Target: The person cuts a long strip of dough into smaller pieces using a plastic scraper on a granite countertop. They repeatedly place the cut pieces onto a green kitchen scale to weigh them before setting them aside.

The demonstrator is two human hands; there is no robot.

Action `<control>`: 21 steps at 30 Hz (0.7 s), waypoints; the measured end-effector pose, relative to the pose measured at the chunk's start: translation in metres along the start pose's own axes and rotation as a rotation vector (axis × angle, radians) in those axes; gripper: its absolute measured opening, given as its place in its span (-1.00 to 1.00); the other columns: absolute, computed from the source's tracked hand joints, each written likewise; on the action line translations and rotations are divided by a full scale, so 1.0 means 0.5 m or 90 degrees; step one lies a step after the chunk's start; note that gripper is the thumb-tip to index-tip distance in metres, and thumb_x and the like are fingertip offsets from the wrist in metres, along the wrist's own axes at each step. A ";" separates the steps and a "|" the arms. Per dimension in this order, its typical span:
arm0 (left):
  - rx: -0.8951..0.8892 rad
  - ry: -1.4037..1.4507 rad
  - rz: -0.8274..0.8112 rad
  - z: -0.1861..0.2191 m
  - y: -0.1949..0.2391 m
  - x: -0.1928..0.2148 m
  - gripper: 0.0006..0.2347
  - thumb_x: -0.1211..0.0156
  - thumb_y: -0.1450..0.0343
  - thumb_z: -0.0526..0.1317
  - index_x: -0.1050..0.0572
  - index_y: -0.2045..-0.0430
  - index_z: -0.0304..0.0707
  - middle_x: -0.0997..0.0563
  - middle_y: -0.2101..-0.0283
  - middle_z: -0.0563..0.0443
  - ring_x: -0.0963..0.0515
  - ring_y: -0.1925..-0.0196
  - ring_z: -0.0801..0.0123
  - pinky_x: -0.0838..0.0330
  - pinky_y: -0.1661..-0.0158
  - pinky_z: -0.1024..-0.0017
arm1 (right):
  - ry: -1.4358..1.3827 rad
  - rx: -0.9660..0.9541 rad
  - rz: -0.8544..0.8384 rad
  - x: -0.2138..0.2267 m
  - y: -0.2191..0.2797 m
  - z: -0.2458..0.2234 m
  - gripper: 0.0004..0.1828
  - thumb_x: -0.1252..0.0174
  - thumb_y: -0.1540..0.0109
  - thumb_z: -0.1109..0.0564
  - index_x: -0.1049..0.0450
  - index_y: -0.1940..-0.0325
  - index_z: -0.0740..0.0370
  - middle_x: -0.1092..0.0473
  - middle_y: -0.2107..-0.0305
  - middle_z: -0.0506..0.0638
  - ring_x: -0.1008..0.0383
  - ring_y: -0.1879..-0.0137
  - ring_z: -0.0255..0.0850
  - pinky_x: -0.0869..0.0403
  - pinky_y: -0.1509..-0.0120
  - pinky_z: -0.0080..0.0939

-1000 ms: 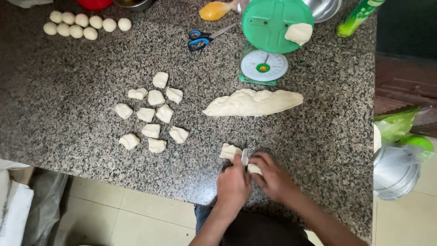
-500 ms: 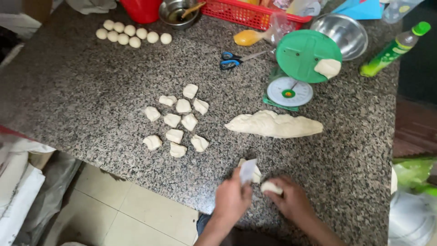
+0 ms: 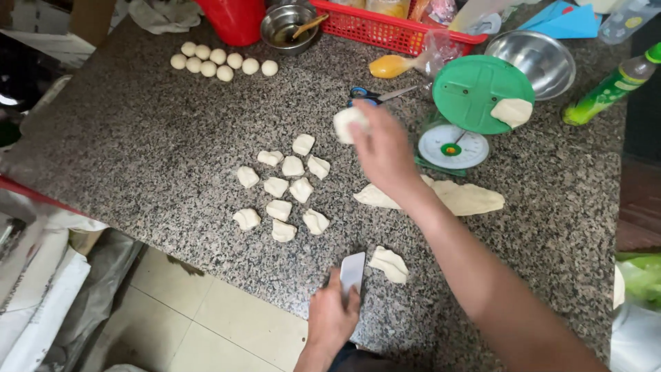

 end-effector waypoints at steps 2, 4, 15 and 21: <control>0.016 0.008 -0.040 0.022 0.006 0.014 -0.57 -0.19 -0.70 -0.15 -0.40 -0.52 -0.21 -0.90 0.01 -0.40 -0.94 0.20 -0.29 -0.93 0.09 -0.08 | 0.011 -0.127 -0.160 0.008 0.057 0.010 -0.27 -0.07 -0.64 -0.22 -0.41 -0.77 0.29 -0.46 -0.55 0.32 -0.45 -0.63 0.30 -0.39 -0.67 0.39; 0.033 0.017 -0.086 0.013 -0.002 0.003 -0.61 -0.21 -0.73 -0.30 -0.41 -0.52 -0.27 -0.91 -0.07 -0.33 -1.00 0.28 -0.02 -1.12 0.27 0.20 | 0.019 -0.259 -0.323 0.003 0.163 0.055 -0.08 -0.05 -0.58 -0.42 -0.32 -0.86 0.22 -0.30 -0.76 0.25 -0.26 -0.84 0.25 -0.28 -0.79 0.43; -0.114 -0.172 -0.087 0.177 -0.092 -0.039 -0.60 -0.33 -0.61 -0.35 -0.43 -0.38 -0.31 -0.83 0.23 -0.27 -0.87 0.24 -0.34 -0.79 0.22 -0.32 | 0.051 -0.296 -0.253 0.007 0.693 0.090 -0.14 -0.47 -0.40 -0.19 -0.41 -0.73 0.10 -0.53 -0.27 0.14 -0.56 -0.42 0.20 -0.54 -0.42 0.26; -0.241 -0.137 0.024 0.199 -0.043 0.036 -0.53 -0.15 -0.60 -0.57 -0.50 -0.50 -0.40 -0.82 0.37 -0.24 -0.83 0.57 0.02 -0.85 0.64 0.16 | 0.005 -0.217 -0.147 0.012 0.673 0.072 -0.53 -0.28 -0.56 -0.12 -0.63 -0.39 0.26 -0.60 -0.42 0.15 -0.62 -0.52 0.16 -0.56 -0.59 0.22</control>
Point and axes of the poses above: each hand's wrist, its own y-axis away from the middle knuckle, its own x-axis out of the back of the hand, z = x × y, the point moved 4 cm from there along -y, towards the middle knuckle
